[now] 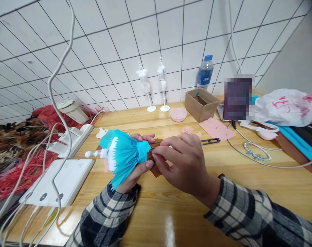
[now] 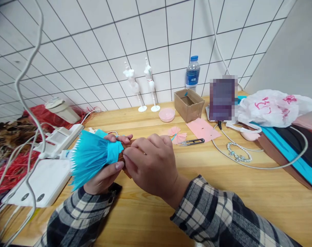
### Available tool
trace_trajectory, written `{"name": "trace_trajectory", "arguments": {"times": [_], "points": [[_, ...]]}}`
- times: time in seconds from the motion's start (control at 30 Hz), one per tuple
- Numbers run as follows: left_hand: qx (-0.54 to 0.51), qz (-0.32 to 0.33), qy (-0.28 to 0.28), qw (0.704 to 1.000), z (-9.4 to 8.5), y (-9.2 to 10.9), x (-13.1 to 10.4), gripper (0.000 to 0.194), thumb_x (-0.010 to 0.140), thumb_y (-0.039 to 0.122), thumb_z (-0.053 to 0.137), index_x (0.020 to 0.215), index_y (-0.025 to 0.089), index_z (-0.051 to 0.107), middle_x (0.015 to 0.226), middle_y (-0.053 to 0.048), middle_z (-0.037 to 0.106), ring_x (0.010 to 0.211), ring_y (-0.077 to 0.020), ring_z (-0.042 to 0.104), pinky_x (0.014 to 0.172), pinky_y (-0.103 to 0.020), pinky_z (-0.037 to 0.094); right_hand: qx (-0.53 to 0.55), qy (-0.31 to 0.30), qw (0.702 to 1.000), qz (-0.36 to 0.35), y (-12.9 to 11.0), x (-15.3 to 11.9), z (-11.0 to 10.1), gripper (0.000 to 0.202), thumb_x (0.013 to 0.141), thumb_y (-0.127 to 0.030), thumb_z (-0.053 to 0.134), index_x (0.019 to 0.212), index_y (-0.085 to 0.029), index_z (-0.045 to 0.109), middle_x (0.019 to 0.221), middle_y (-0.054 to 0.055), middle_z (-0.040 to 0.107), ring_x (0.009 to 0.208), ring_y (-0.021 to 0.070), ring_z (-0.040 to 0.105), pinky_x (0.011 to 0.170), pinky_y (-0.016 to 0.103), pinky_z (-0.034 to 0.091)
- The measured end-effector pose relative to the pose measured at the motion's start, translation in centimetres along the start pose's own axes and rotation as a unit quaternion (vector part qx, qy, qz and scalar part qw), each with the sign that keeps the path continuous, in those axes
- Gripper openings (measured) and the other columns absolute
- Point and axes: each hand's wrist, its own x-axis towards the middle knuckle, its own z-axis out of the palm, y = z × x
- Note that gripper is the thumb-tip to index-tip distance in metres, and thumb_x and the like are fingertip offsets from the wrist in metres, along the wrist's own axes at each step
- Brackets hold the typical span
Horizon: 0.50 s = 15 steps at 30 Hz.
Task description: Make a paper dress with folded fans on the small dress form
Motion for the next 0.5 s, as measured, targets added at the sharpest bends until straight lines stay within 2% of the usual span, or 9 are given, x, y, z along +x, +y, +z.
{"name": "trace_trajectory", "arguments": {"times": [0.33, 0.5], "points": [[-0.002, 0.024, -0.022, 0.999, 0.15, -0.09, 0.0, 0.053, 0.068, 0.014, 0.076, 0.112, 0.024, 0.048, 0.112, -0.007, 0.059, 0.119, -0.0247, 0.052, 0.12, -0.052, 0.021, 0.008, -0.014, 1.0, -0.024, -0.38, -0.11, -0.09, 0.017, 0.091, -0.032, 0.058, 0.079, -0.026, 0.069, 0.079, -0.003, 0.069, 0.075, 0.0184, 0.05, 0.07, 0.04, 0.026], [-0.038, 0.013, -0.008, 0.999, 0.1, 0.23, -0.15, 0.052, 0.068, 0.015, 0.075, 0.113, 0.022, 0.049, 0.112, -0.008, 0.059, 0.121, -0.0266, 0.051, 0.12, -0.053, 0.021, -0.027, 0.008, 0.996, -0.081, -0.16, -0.2, -0.15, 0.011, 0.089, -0.029, 0.06, 0.089, -0.025, 0.071, 0.076, -0.004, 0.07, 0.073, 0.017, 0.05, 0.069, 0.041, 0.026]]}}
